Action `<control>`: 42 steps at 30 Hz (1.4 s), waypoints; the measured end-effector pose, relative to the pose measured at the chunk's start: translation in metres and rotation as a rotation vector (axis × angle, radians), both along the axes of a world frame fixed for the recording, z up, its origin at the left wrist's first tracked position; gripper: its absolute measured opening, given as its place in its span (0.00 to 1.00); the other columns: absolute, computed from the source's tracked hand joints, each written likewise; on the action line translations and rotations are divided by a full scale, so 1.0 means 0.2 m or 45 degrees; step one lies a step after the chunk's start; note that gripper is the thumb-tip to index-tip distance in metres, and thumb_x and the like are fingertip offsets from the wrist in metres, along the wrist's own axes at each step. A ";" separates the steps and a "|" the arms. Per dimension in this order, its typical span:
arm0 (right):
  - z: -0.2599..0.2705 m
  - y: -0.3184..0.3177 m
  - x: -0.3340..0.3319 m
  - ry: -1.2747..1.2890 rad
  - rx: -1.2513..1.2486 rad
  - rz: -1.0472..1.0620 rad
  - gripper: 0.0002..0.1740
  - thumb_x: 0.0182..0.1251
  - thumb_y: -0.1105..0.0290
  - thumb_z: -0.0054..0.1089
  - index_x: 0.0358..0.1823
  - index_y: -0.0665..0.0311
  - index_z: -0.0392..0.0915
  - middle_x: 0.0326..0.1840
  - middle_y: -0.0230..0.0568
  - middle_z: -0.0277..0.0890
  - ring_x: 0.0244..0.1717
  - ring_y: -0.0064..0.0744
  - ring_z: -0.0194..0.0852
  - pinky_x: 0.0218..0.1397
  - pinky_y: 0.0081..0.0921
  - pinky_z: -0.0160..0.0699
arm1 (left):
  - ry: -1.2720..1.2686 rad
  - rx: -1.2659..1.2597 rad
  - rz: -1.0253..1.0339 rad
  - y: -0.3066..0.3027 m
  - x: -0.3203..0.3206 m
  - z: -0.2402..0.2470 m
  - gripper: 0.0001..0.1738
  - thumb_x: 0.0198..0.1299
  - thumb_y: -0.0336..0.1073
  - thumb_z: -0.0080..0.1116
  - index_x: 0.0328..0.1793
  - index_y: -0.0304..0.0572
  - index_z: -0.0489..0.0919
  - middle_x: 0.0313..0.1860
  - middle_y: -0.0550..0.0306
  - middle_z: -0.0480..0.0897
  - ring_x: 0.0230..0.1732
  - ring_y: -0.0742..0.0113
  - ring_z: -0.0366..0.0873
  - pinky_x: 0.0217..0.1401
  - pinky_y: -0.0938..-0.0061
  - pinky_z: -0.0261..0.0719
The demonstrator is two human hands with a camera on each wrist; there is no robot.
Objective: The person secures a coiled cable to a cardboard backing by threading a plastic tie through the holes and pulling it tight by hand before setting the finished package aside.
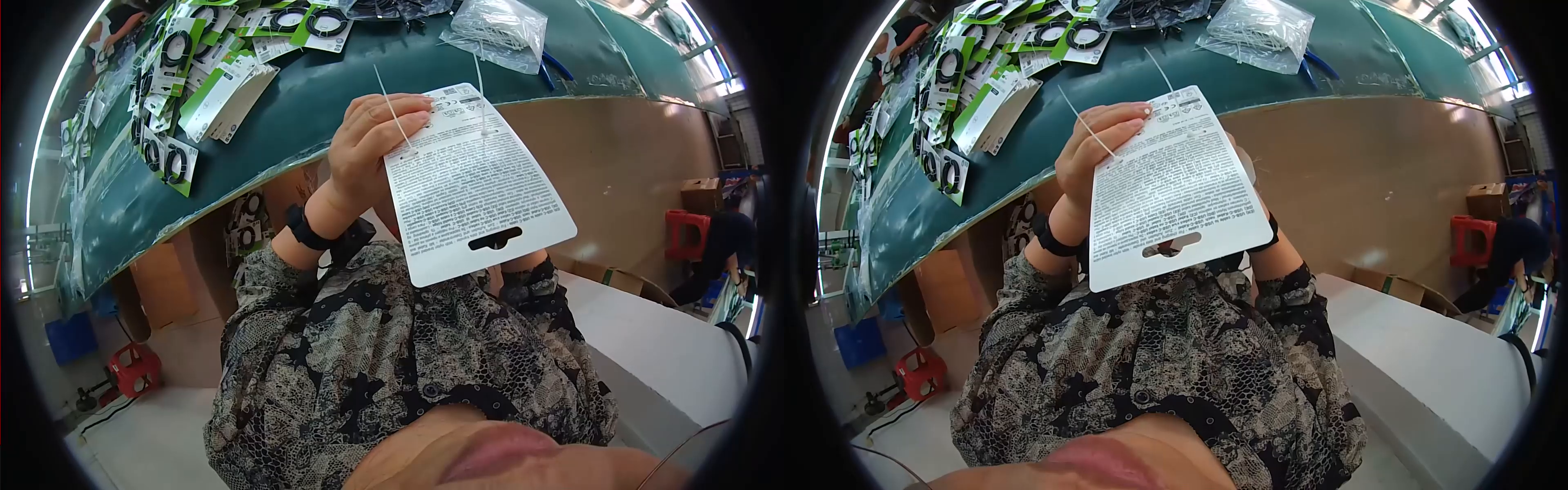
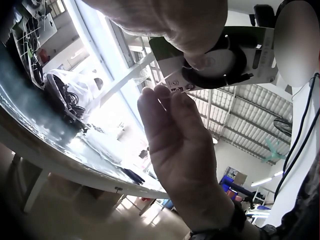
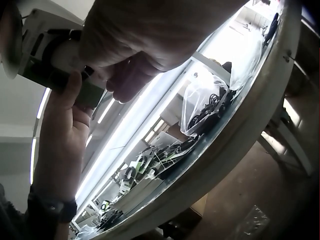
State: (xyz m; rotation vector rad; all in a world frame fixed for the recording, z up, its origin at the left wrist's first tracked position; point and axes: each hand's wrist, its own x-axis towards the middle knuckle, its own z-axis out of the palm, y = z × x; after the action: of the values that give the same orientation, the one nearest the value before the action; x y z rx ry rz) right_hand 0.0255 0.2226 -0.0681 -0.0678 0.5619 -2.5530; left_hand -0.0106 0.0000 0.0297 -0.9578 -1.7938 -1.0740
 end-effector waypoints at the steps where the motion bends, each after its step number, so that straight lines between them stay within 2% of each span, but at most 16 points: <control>1: 0.04 0.16 0.30 -0.021 0.047 -0.083 0.28 0.69 0.59 0.52 0.63 0.71 0.64 0.59 0.50 0.70 0.53 0.34 0.74 0.52 0.29 0.80 | 0.007 -0.011 -0.004 0.00 0.00 0.00 0.19 0.46 0.34 0.70 0.46 0.42 0.78 0.47 0.51 0.83 0.47 0.57 0.82 0.51 0.69 0.75; 7: 0.21 0.05 0.25 -0.115 0.293 -0.497 0.39 0.69 0.44 0.47 0.70 0.66 0.54 0.69 0.53 0.58 0.61 0.43 0.68 0.60 0.37 0.77 | 0.019 -0.033 -0.009 0.00 0.01 0.01 0.19 0.47 0.35 0.70 0.45 0.42 0.78 0.47 0.52 0.83 0.47 0.57 0.82 0.50 0.69 0.75; 10: 0.24 0.00 0.18 0.062 -0.074 -0.308 0.39 0.69 0.45 0.47 0.70 0.67 0.53 0.69 0.55 0.58 0.63 0.45 0.66 0.61 0.38 0.76 | 0.090 -0.177 -0.032 -0.02 0.00 0.02 0.16 0.51 0.33 0.66 0.44 0.35 0.76 0.44 0.45 0.83 0.44 0.53 0.83 0.47 0.67 0.78; 14: 0.24 -0.06 0.10 0.294 -0.566 -0.057 0.38 0.70 0.47 0.47 0.71 0.67 0.53 0.68 0.57 0.58 0.66 0.47 0.64 0.63 0.39 0.75 | 0.143 -0.283 -0.019 -0.06 -0.02 0.02 0.16 0.51 0.33 0.66 0.45 0.35 0.77 0.43 0.47 0.83 0.43 0.53 0.83 0.47 0.67 0.78; 15: 0.23 -0.07 0.09 0.295 -0.568 -0.059 0.38 0.70 0.47 0.47 0.71 0.67 0.53 0.68 0.57 0.58 0.66 0.47 0.64 0.63 0.39 0.75 | 0.143 -0.286 -0.021 -0.06 -0.02 0.01 0.16 0.51 0.33 0.66 0.45 0.35 0.77 0.43 0.47 0.83 0.43 0.53 0.83 0.47 0.67 0.78; 18: 0.18 -0.09 0.04 0.617 0.712 -0.382 0.39 0.67 0.50 0.51 0.71 0.66 0.52 0.68 0.56 0.59 0.65 0.46 0.65 0.62 0.37 0.76 | 0.041 -0.216 -0.019 -0.07 -0.02 0.00 0.13 0.52 0.31 0.63 0.44 0.39 0.78 0.46 0.53 0.83 0.45 0.57 0.81 0.49 0.67 0.76; 19: 0.15 -0.11 0.02 0.612 0.711 -0.384 0.39 0.67 0.50 0.51 0.71 0.66 0.52 0.68 0.56 0.59 0.65 0.46 0.65 0.62 0.37 0.76 | 0.038 -0.218 -0.022 -0.07 -0.02 0.00 0.13 0.52 0.31 0.63 0.44 0.39 0.78 0.46 0.53 0.83 0.45 0.57 0.81 0.49 0.67 0.76; 22: 0.15 -0.20 -0.05 1.043 1.077 -0.895 0.18 0.64 0.74 0.59 0.55 0.71 0.72 0.45 0.44 0.78 0.41 0.29 0.78 0.39 0.26 0.81 | -0.008 -0.160 -0.051 -0.05 -0.03 -0.01 0.14 0.50 0.30 0.64 0.44 0.38 0.78 0.45 0.53 0.83 0.44 0.57 0.80 0.47 0.69 0.77; 23: 0.16 -0.21 -0.03 1.039 1.080 -0.898 0.18 0.64 0.74 0.59 0.55 0.71 0.72 0.45 0.44 0.78 0.41 0.29 0.78 0.39 0.26 0.81 | -0.011 -0.160 -0.055 -0.04 -0.03 -0.01 0.14 0.50 0.30 0.64 0.44 0.38 0.78 0.45 0.53 0.83 0.44 0.57 0.80 0.47 0.69 0.77; 26: 0.36 -0.20 0.02 1.318 1.625 -1.115 0.22 0.59 0.69 0.63 0.54 0.70 0.72 0.47 0.47 0.77 0.46 0.39 0.78 0.47 0.31 0.80 | -0.099 -0.041 -0.083 -0.02 -0.02 0.00 0.14 0.50 0.29 0.66 0.44 0.37 0.78 0.40 0.53 0.83 0.38 0.57 0.81 0.41 0.72 0.78; 27: 0.40 -0.22 0.02 1.313 1.625 -1.115 0.22 0.59 0.69 0.63 0.54 0.70 0.72 0.47 0.47 0.77 0.46 0.39 0.78 0.47 0.31 0.80 | -0.102 -0.043 -0.085 -0.02 -0.01 -0.01 0.14 0.50 0.29 0.66 0.44 0.37 0.78 0.40 0.53 0.83 0.38 0.57 0.81 0.41 0.72 0.78; 30: 0.51 -0.27 0.00 1.423 1.720 -1.321 0.09 0.56 0.79 0.63 0.39 0.70 0.77 0.34 0.40 0.78 0.35 0.31 0.78 0.38 0.27 0.78 | -0.519 -0.066 0.166 -0.04 0.05 -0.01 0.14 0.52 0.30 0.68 0.44 0.36 0.78 0.35 0.53 0.84 0.32 0.62 0.82 0.35 0.75 0.78; 31: 0.54 -0.27 0.00 1.419 1.721 -1.321 0.09 0.56 0.79 0.63 0.39 0.70 0.77 0.34 0.40 0.78 0.35 0.31 0.78 0.38 0.27 0.78 | -0.521 -0.068 0.165 -0.04 0.05 -0.02 0.14 0.52 0.30 0.68 0.44 0.36 0.78 0.35 0.53 0.84 0.32 0.62 0.82 0.35 0.75 0.78; 34: 0.58 -0.29 -0.01 1.535 1.896 -1.411 0.08 0.52 0.84 0.63 0.33 0.67 0.79 0.29 0.38 0.76 0.29 0.29 0.75 0.32 0.25 0.76 | -0.768 0.405 0.011 0.01 0.02 -0.04 0.14 0.54 0.31 0.68 0.43 0.35 0.78 0.32 0.54 0.85 0.28 0.67 0.81 0.32 0.76 0.77; 39: 0.62 -0.30 -0.08 1.768 2.001 -1.481 0.10 0.49 0.83 0.63 0.34 0.65 0.79 0.27 0.37 0.73 0.27 0.33 0.73 0.31 0.27 0.74 | -0.866 0.495 -0.041 0.01 0.02 -0.04 0.13 0.53 0.31 0.69 0.42 0.35 0.78 0.33 0.55 0.86 0.30 0.71 0.81 0.33 0.77 0.77; 42: 0.65 -0.31 -0.09 1.790 2.116 -1.432 0.11 0.47 0.82 0.65 0.34 0.63 0.79 0.26 0.37 0.70 0.27 0.36 0.71 0.30 0.29 0.72 | -0.779 0.372 0.075 0.02 0.04 -0.01 0.13 0.53 0.31 0.69 0.42 0.35 0.78 0.34 0.55 0.85 0.31 0.69 0.81 0.34 0.76 0.77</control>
State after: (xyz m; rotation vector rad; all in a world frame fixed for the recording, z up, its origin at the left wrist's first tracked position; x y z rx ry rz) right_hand 0.0080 0.1612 0.0621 -1.1499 3.6161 -1.2561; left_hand -0.0031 0.0039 0.0270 -0.4145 -2.0366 -1.6607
